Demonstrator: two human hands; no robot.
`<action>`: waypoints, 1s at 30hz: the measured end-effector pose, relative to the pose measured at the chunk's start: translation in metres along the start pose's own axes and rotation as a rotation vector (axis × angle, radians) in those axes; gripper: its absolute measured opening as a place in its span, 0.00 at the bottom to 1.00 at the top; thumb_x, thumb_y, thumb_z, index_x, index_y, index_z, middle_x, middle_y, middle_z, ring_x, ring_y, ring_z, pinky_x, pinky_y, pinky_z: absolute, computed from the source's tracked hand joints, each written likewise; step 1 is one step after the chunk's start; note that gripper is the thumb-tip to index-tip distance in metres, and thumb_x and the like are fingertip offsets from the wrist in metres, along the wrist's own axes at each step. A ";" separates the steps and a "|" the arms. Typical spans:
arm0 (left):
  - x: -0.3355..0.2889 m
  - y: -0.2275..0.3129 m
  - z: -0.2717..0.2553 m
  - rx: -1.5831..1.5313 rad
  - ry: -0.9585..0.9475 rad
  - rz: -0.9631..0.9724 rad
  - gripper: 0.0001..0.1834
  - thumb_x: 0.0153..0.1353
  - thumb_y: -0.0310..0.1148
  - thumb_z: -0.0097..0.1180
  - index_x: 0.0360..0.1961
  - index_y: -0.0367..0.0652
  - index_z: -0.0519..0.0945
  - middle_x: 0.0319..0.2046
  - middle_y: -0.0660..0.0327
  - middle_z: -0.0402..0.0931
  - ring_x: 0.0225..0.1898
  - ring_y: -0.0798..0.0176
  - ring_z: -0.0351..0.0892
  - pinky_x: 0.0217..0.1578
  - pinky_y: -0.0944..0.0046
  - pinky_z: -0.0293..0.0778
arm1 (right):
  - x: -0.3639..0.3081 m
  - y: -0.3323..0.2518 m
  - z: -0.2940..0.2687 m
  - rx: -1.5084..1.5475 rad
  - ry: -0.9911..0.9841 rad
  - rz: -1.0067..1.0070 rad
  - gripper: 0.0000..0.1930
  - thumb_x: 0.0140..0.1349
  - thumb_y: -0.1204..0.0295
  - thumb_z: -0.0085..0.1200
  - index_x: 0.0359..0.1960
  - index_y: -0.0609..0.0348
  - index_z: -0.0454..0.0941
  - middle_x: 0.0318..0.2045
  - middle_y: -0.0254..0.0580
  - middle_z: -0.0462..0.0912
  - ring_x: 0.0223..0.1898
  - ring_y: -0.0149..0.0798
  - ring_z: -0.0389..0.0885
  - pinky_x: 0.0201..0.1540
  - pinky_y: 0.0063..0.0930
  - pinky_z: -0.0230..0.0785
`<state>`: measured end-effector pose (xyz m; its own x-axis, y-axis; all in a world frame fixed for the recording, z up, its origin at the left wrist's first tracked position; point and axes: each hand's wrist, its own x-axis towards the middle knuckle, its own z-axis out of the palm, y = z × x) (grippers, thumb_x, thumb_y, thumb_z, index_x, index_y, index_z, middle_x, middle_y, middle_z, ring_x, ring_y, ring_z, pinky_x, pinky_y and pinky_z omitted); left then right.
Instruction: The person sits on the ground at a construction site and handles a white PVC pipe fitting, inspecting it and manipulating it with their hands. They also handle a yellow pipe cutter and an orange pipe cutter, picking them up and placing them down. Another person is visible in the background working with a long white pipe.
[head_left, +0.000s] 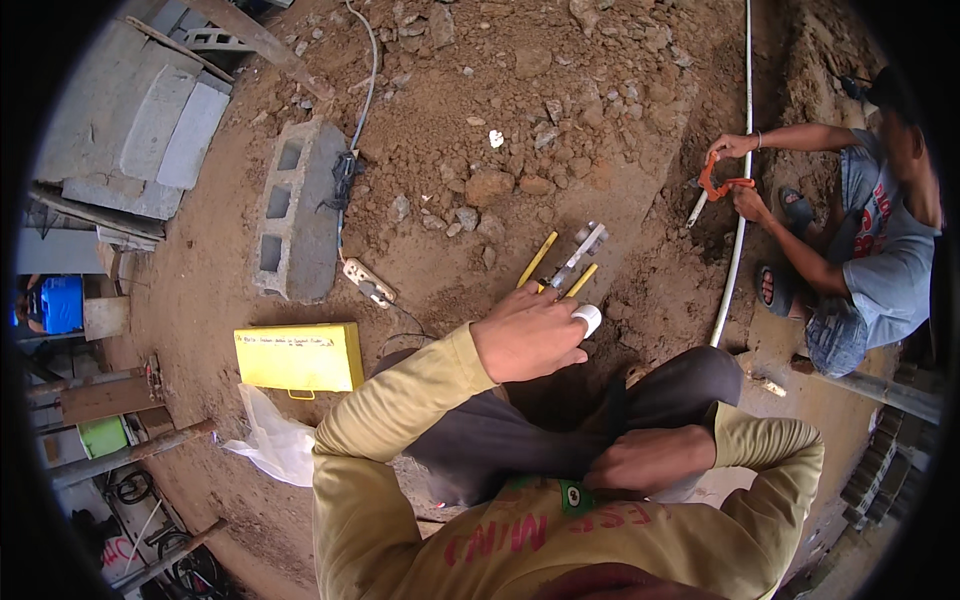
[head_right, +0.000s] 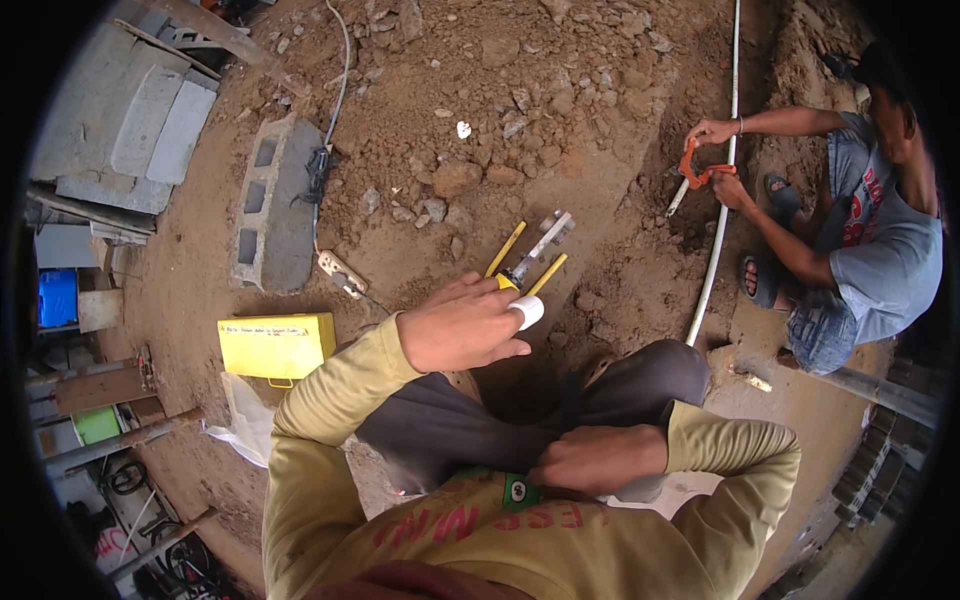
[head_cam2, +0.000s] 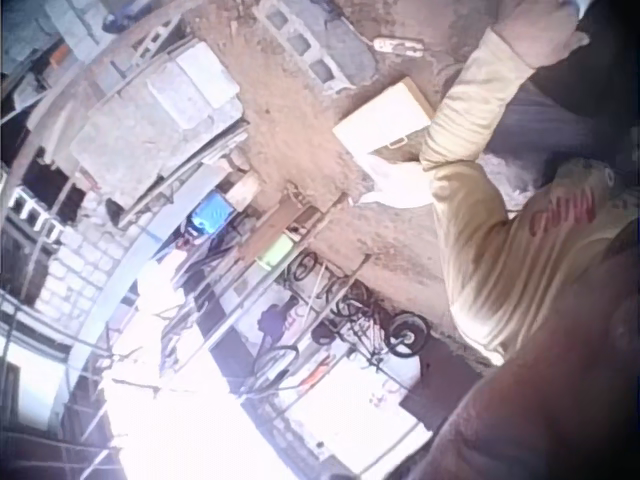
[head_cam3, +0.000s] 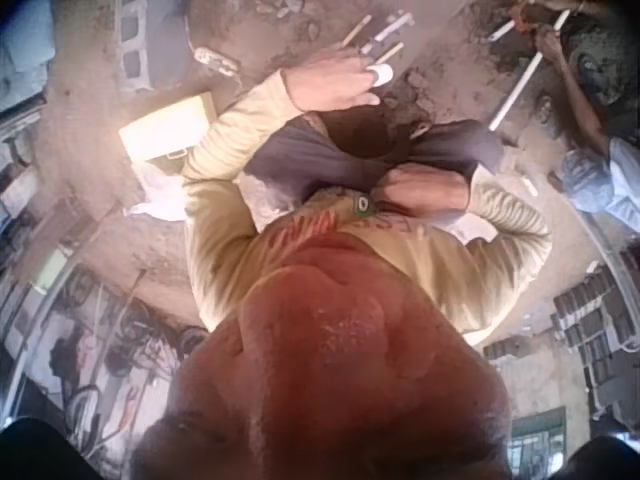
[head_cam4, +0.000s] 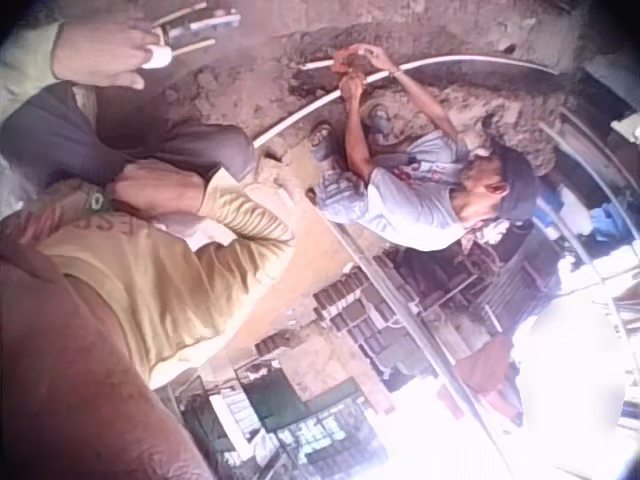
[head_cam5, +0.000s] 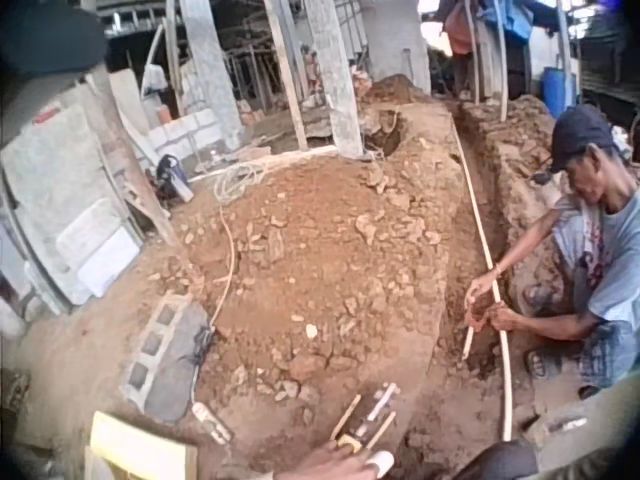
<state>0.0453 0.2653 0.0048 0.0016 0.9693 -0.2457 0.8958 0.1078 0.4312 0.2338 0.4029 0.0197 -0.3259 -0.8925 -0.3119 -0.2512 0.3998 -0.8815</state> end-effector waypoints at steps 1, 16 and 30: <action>0.001 0.002 -0.001 -0.015 -0.015 0.002 0.20 0.62 0.47 0.57 0.35 0.37 0.79 0.39 0.52 0.77 0.46 0.48 0.77 0.50 0.49 0.70 | 0.001 0.006 0.018 0.104 -0.180 0.087 0.14 0.62 0.71 0.50 0.48 0.61 0.73 0.38 0.51 0.80 0.38 0.55 0.81 0.36 0.43 0.76; 0.009 -0.021 0.020 -0.086 0.025 0.060 0.23 0.54 0.49 0.62 0.34 0.35 0.83 0.32 0.46 0.83 0.42 0.41 0.81 0.45 0.45 0.74 | -0.021 0.059 -0.013 0.211 0.444 0.487 0.26 0.62 0.72 0.48 0.63 0.64 0.65 0.57 0.56 0.74 0.55 0.48 0.75 0.54 0.41 0.71; 0.022 -0.029 0.022 -0.030 0.085 0.115 0.21 0.54 0.49 0.63 0.32 0.37 0.84 0.33 0.47 0.83 0.42 0.42 0.82 0.46 0.47 0.74 | -0.082 0.113 -0.145 -0.295 1.249 0.623 0.27 0.64 0.72 0.49 0.65 0.63 0.62 0.61 0.52 0.70 0.58 0.44 0.71 0.58 0.37 0.67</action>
<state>0.0287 0.2787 -0.0319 0.0649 0.9908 -0.1191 0.8782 0.0000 0.4782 0.0998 0.5515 -0.0035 -0.9886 0.1465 0.0341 0.1018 0.8183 -0.5657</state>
